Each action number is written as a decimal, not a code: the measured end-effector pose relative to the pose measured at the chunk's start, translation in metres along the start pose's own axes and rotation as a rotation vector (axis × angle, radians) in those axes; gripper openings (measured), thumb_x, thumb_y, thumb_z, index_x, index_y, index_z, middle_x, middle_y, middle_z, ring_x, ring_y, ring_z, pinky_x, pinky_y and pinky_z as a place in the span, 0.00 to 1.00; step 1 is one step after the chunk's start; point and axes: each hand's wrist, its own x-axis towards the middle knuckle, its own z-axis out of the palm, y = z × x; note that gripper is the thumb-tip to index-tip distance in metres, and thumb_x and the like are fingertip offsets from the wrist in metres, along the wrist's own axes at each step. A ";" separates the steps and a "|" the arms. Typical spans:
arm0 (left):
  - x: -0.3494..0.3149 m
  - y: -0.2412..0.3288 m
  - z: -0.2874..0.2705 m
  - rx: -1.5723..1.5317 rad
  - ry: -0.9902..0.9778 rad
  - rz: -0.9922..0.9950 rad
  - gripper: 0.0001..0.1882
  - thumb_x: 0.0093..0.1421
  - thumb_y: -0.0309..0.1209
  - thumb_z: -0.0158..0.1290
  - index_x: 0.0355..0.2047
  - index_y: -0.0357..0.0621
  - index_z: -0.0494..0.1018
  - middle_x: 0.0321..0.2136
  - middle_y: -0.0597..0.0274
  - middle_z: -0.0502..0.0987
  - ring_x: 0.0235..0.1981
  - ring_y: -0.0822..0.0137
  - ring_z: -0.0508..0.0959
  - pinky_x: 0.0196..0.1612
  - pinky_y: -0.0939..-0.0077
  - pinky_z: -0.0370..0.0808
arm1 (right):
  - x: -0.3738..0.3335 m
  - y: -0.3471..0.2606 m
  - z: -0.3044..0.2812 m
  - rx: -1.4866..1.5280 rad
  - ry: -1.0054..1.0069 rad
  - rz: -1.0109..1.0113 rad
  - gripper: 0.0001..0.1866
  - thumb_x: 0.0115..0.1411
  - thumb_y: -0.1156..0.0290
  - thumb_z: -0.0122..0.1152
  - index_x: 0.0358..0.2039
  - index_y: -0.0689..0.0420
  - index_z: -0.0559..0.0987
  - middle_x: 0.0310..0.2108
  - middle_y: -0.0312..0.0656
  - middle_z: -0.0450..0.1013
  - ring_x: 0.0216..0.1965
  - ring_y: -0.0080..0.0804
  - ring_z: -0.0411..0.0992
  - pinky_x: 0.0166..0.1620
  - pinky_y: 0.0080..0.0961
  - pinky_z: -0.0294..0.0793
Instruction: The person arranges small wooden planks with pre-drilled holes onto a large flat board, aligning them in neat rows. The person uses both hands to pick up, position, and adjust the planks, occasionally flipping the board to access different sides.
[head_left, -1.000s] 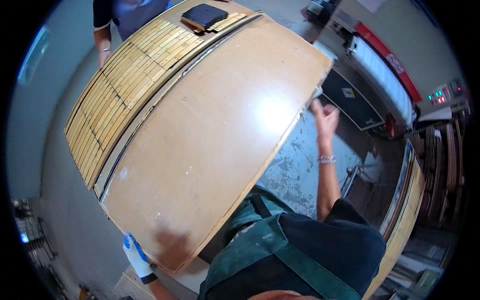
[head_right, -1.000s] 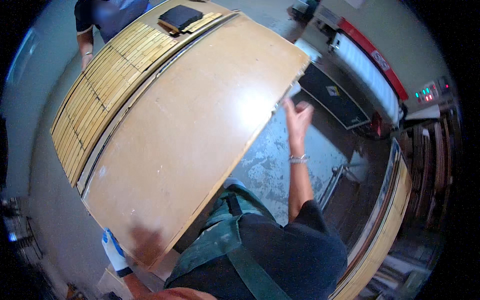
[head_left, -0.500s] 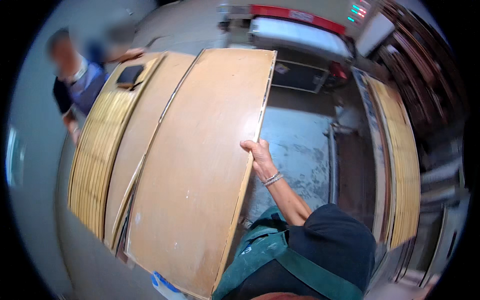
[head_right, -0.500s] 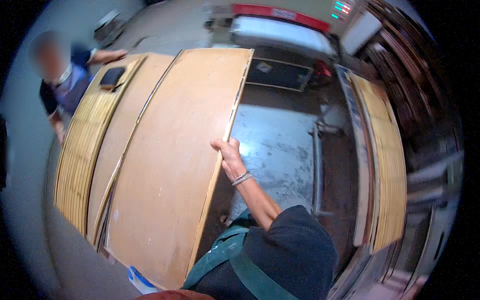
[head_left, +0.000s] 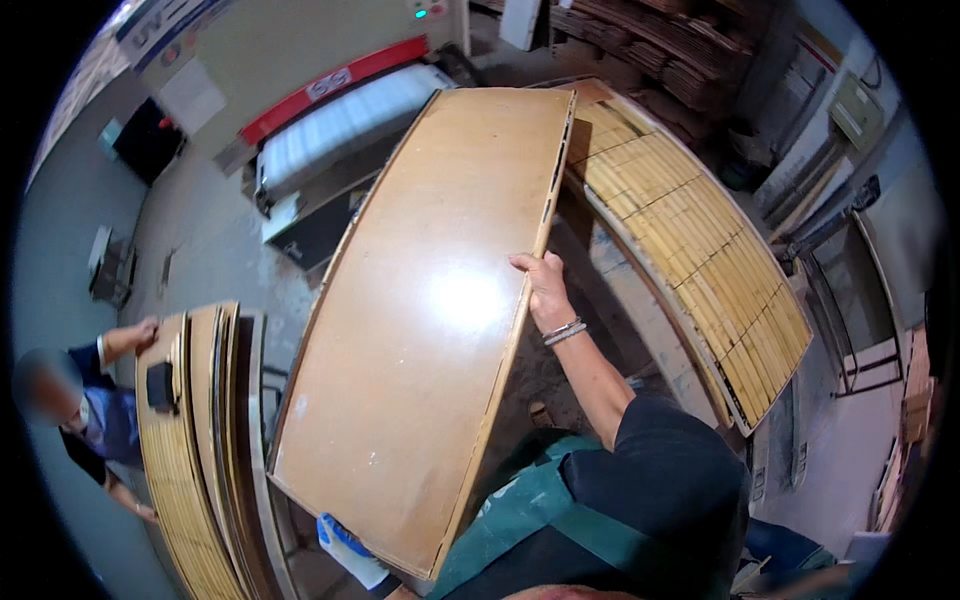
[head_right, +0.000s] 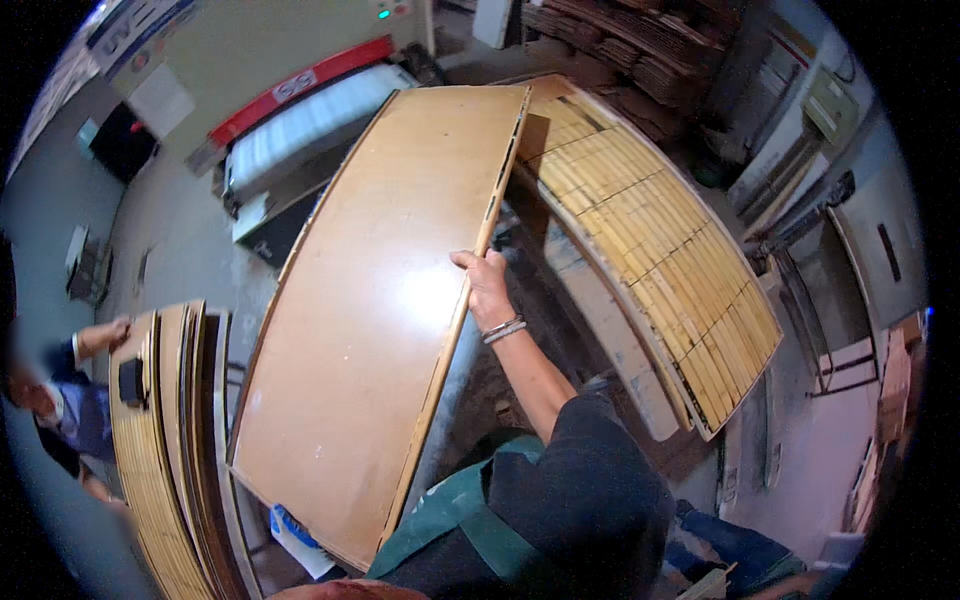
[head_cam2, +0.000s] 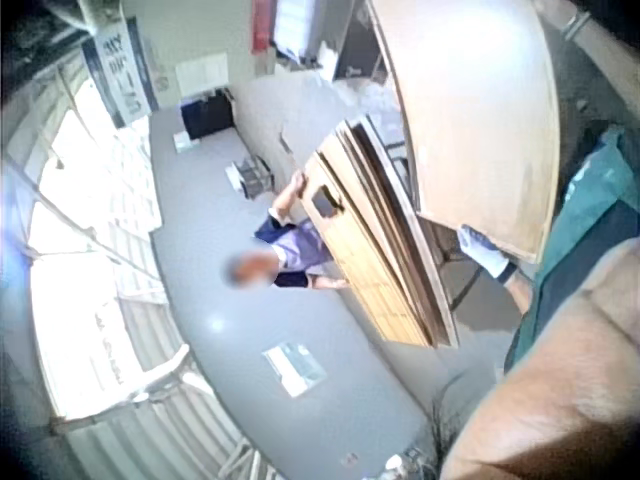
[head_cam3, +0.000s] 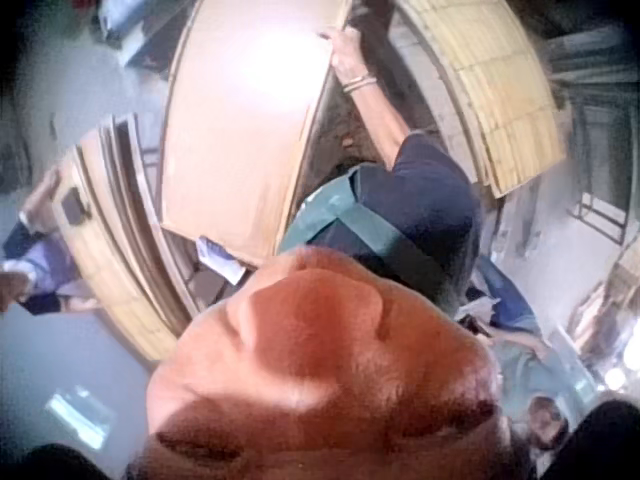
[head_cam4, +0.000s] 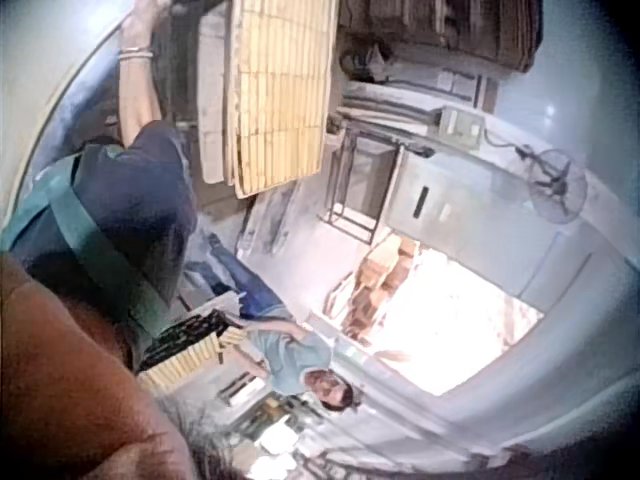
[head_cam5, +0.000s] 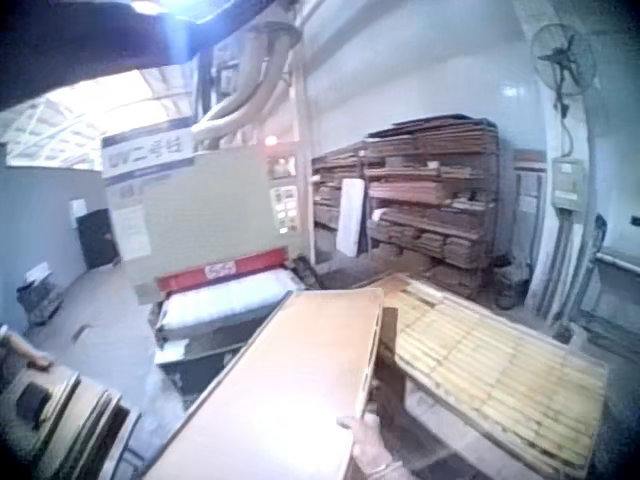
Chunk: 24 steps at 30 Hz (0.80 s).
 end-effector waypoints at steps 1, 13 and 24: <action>0.010 0.015 0.033 0.087 -0.081 0.054 0.21 0.78 0.36 0.41 0.37 0.26 0.70 0.33 0.43 0.74 0.33 0.54 0.73 0.40 0.58 0.70 | 0.025 -0.019 -0.020 -0.023 0.028 -0.033 0.13 0.52 0.86 0.65 0.39 0.67 0.78 0.33 0.39 0.77 0.32 0.29 0.77 0.37 0.26 0.79; -0.007 0.131 0.215 -0.072 -0.283 0.083 0.22 0.78 0.41 0.43 0.44 0.30 0.76 0.39 0.62 0.80 0.39 0.69 0.75 0.47 0.67 0.74 | 0.169 -0.136 -0.146 -0.112 0.134 -0.030 0.14 0.61 0.72 0.68 0.42 0.69 0.82 0.40 0.44 0.81 0.40 0.33 0.81 0.43 0.32 0.81; -0.110 0.117 0.218 -0.656 -0.968 -0.544 0.11 0.70 0.27 0.46 0.45 0.38 0.78 0.37 0.57 0.81 0.41 0.62 0.83 0.48 0.65 0.80 | -0.188 -0.121 -0.185 -0.371 0.066 0.208 0.19 0.67 0.72 0.64 0.56 0.68 0.78 0.48 0.42 0.79 0.45 0.28 0.78 0.50 0.28 0.79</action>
